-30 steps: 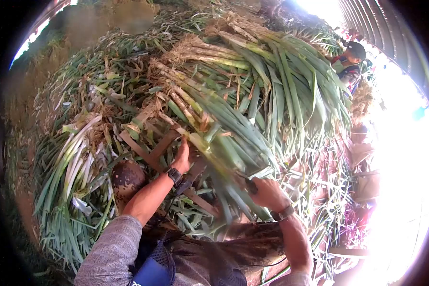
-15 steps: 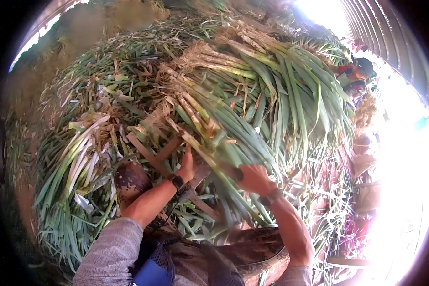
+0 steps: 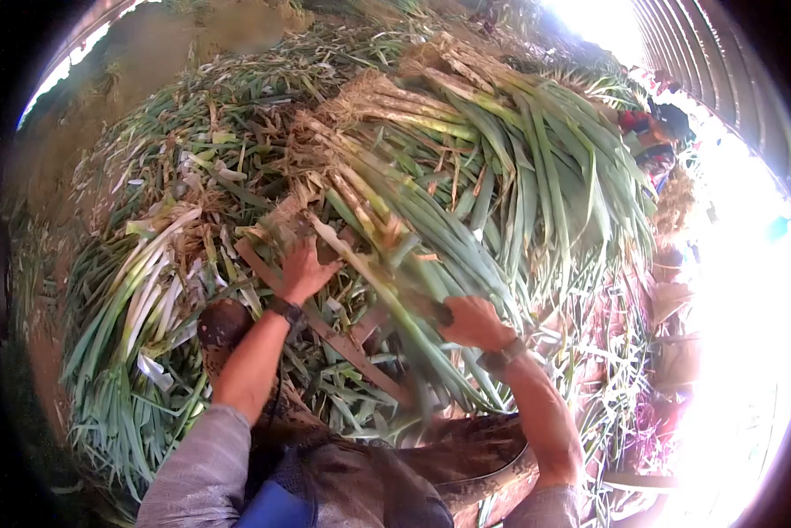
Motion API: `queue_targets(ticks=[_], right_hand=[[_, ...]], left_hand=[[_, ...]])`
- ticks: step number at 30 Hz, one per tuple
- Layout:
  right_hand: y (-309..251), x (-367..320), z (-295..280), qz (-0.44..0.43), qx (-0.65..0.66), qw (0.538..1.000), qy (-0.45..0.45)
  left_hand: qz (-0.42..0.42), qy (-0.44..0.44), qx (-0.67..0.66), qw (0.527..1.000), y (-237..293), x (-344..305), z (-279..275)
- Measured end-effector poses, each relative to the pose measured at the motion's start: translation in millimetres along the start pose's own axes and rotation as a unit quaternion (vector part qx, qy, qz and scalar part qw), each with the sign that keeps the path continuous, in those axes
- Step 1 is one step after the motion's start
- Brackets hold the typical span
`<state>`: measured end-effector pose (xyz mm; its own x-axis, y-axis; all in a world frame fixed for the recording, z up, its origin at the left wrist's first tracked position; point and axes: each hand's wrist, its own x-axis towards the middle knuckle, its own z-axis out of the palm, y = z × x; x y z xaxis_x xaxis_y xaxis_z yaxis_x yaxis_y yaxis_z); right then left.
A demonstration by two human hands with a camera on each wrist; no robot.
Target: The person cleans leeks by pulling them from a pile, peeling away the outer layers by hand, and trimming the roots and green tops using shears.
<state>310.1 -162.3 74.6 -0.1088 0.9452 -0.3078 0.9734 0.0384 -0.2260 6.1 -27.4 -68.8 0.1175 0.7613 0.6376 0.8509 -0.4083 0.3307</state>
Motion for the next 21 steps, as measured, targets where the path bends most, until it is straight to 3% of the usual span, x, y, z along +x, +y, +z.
queue_targets(ticks=[1,2,3,11,13,18,19,20,21], right_hand=[[3.0,-5.5,3.7,0.002,0.002,1.0,-0.002],[5.2,-8.4,4.1,-0.01,0.004,1.0,-0.002],[6.2,-10.8,4.9,-0.024,0.006,1.0,-0.002],[31.1,-42.9,13.7,-0.029,0.035,0.999,0.012],[30.8,-45.7,13.7,-0.007,0.045,0.999,0.002],[33.4,-43.1,18.5,0.01,0.044,0.999,-0.012],[34.6,-42.1,20.6,-0.004,0.045,0.999,0.003],[34.1,-40.3,20.6,-0.019,0.047,0.999,0.02],[33.1,-37.8,19.5,-0.034,0.047,0.998,0.037]], left_hand=[[0.001,-0.004,-0.001,1.0,-9.6,-6.7,2.8],[-0.029,-0.182,-0.019,0.983,-17.6,-7.7,0.4],[-0.058,-0.354,-0.035,0.933,-24.1,-7.7,-1.8],[0.065,-0.378,-0.015,0.923,-35.8,21.3,-9.1],[0.112,-0.467,0.083,0.873,-22.6,38.5,-27.8],[0.071,-0.417,0.03,0.906,2.7,39.5,-48.7],[-0.129,-0.424,-0.163,0.882,8.5,46.5,-51.1],[-0.318,-0.396,-0.343,0.79,13.4,51.0,-50.5],[-0.318,-0.396,-0.343,0.791,20.3,51.2,-46.6]])
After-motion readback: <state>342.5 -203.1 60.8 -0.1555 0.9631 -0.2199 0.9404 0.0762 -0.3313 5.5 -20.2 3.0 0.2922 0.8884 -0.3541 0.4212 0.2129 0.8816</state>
